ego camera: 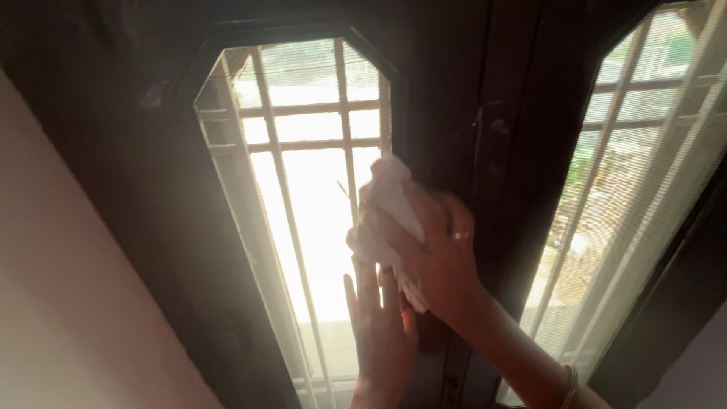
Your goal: The person wipes the glass panes and frame of a door using a cloth and a spray bottle.
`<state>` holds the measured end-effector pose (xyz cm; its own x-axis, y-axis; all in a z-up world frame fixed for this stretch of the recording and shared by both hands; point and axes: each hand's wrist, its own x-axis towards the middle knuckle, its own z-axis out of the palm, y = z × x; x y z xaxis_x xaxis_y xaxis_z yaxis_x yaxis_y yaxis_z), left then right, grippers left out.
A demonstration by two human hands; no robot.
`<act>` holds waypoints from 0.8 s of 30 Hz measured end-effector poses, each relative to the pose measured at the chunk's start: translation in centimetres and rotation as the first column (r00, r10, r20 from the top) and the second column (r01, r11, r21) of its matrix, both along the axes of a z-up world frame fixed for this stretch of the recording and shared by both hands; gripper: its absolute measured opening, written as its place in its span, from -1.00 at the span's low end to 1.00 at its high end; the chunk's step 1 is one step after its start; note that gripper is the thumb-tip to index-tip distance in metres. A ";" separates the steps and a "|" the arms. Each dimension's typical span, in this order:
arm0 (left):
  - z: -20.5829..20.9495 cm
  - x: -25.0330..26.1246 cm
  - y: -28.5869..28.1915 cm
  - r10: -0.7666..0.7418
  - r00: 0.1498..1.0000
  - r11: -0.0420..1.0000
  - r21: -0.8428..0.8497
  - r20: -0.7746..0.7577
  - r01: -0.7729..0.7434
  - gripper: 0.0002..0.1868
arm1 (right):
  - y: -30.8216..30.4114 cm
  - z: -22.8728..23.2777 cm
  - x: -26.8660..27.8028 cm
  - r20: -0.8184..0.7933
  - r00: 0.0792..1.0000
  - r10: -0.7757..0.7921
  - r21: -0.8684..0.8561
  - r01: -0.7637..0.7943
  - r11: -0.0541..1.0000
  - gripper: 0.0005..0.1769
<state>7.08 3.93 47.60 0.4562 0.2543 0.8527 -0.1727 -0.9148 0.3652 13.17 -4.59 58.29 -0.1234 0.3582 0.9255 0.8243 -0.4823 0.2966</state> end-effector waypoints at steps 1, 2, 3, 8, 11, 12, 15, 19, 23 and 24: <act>0.8 0.2 -0.3 -0.029 1.000 1.000 0.010 0.003 0.029 -0.24 | 0.1 1.2 0.3 0.004 1.000 -0.017 0.017 0.016 1.000 -0.43; 1.7 0.4 -0.6 -0.040 0.999 0.999 0.010 0.006 0.040 -0.24 | 0.0 2.2 0.6 0.008 0.999 -0.033 0.035 0.033 0.999 -0.40; 2.6 0.6 -1.0 -0.107 0.994 0.992 -0.059 0.005 0.108 -0.23 | -0.2 3.2 0.8 0.012 0.999 -0.040 0.035 0.040 0.999 -0.40; 4.4 1.5 -2.4 -0.122 0.992 0.987 -0.104 0.019 0.123 -0.22 | -1.7 4.8 1.4 -0.060 0.997 -0.050 0.082 0.055 0.995 -0.33; 3.7 2.0 -2.7 -0.101 0.992 0.987 -0.121 0.070 0.109 -0.22 | -3.0 3.7 1.5 -0.138 0.973 -0.183 0.086 0.196 0.977 -0.41; 3.3 2.1 -2.7 -0.112 0.990 0.983 -0.135 0.087 0.123 -0.25 | -3.4 3.0 1.5 -0.133 0.976 -0.173 0.082 0.185 0.979 -0.41; 2.9 2.8 -3.5 -0.146 0.979 0.967 -0.189 0.145 0.172 -0.28 | -4.5 1.5 1.8 -0.180 0.961 -0.210 0.045 0.221 0.974 -0.45; 2.2 3.7 -4.9 -0.204 0.947 0.921 -0.280 0.247 0.271 -0.32 | -5.3 -1.5 2.7 -0.202 0.968 -0.148 0.077 0.167 0.983 -0.50; 1.6 4.7 -7.0 -0.091 0.961 0.914 -0.361 0.262 0.185 -0.37 | -6.4 -4.6 2.9 -0.304 0.945 -0.117 0.087 0.150 0.985 -0.49; 1.6 5.0 -7.5 -0.085 0.959 0.913 -0.363 0.270 0.184 -0.37 | -6.7 -5.2 2.9 -0.301 0.947 -0.109 0.084 0.140 0.987 -0.49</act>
